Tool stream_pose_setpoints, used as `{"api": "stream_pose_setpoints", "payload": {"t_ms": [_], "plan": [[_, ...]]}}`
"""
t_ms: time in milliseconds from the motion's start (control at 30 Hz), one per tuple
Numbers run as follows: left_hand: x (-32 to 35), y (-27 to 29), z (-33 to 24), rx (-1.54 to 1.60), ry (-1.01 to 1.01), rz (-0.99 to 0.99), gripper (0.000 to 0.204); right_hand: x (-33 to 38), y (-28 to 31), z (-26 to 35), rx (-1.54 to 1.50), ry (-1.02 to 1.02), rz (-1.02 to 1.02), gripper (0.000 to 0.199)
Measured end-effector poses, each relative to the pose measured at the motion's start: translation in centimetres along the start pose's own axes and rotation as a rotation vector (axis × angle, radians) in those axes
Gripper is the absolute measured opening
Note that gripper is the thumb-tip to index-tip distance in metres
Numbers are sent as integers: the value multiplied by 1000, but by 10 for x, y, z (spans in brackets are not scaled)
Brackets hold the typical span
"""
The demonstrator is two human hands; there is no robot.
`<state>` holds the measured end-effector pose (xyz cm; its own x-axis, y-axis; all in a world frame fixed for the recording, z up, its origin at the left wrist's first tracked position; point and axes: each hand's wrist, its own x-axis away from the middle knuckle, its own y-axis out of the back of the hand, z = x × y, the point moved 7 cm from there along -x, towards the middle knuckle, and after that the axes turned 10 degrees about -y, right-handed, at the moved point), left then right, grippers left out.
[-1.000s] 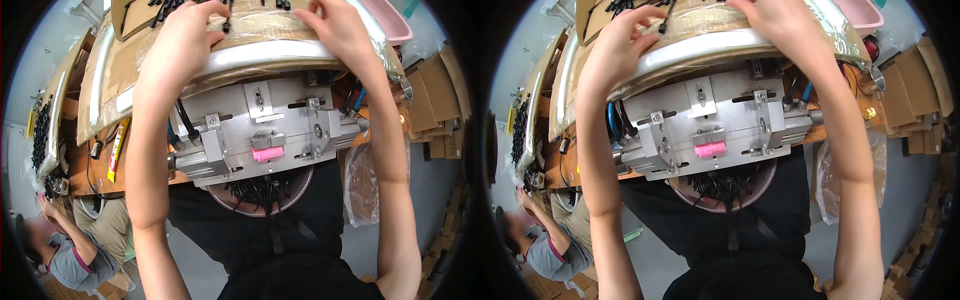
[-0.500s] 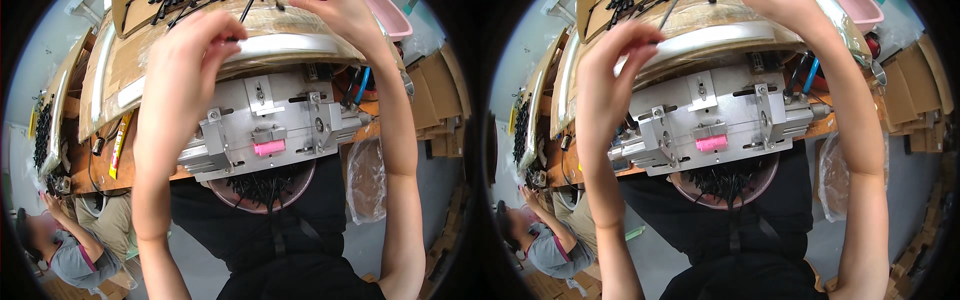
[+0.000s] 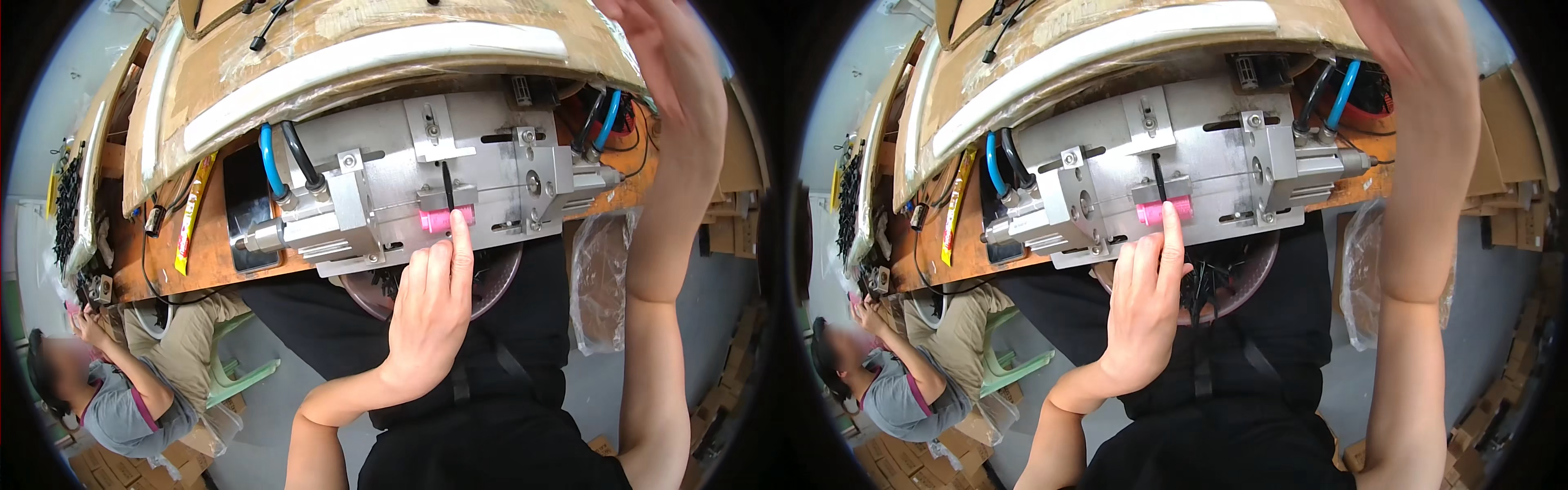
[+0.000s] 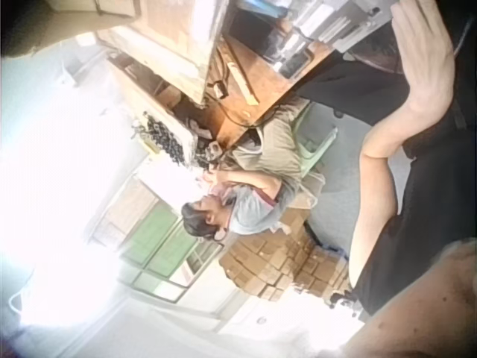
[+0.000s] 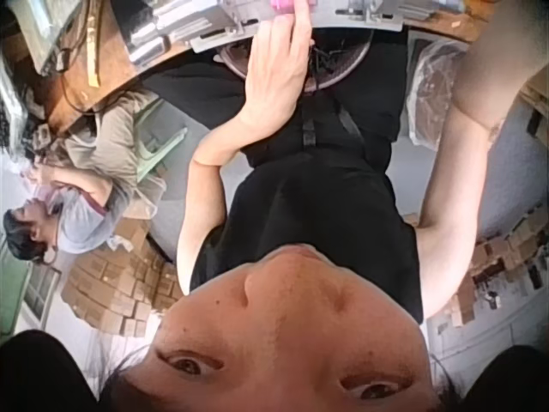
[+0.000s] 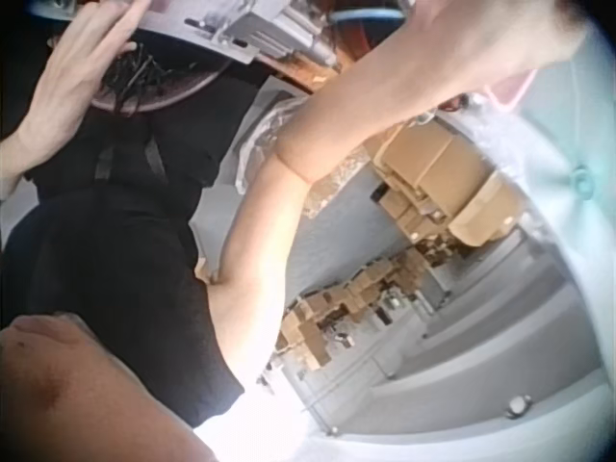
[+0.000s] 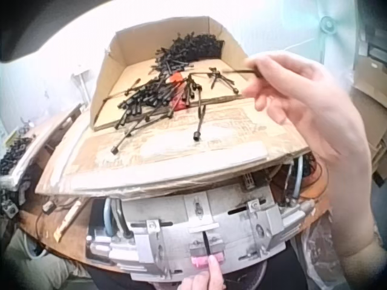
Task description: The person repeatedly picks up black cable ties from a cardboard box and inserts them into a metal crimping machine. They operate the machine to secure the ties and then place the finished items into a pink bowl below. The process is continuous and repetitive throughout the clip.
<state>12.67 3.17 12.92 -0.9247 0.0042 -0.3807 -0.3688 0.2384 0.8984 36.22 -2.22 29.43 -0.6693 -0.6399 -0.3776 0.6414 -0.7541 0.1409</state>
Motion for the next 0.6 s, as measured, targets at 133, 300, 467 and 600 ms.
{"api": "stream_pose_setpoints", "payload": {"t_ms": [133, 300, 467, 600], "plan": [[-4, 2, 1, 35, -30, 10, 68, 55, 1, 8, 213, 76, -191, 20], [-6, 23, 21, 88, -32, 116, 66, 141, -75, -19, 367, 121, 21, 31], [-92, 112, 127, -66, -14, -319, 39, 198, -106, -57, 543, 68, -22, 57], [-132, 122, 202, -13, 93, -58, 25, 198, -126, -72, 596, 91, 16, 60]]}}
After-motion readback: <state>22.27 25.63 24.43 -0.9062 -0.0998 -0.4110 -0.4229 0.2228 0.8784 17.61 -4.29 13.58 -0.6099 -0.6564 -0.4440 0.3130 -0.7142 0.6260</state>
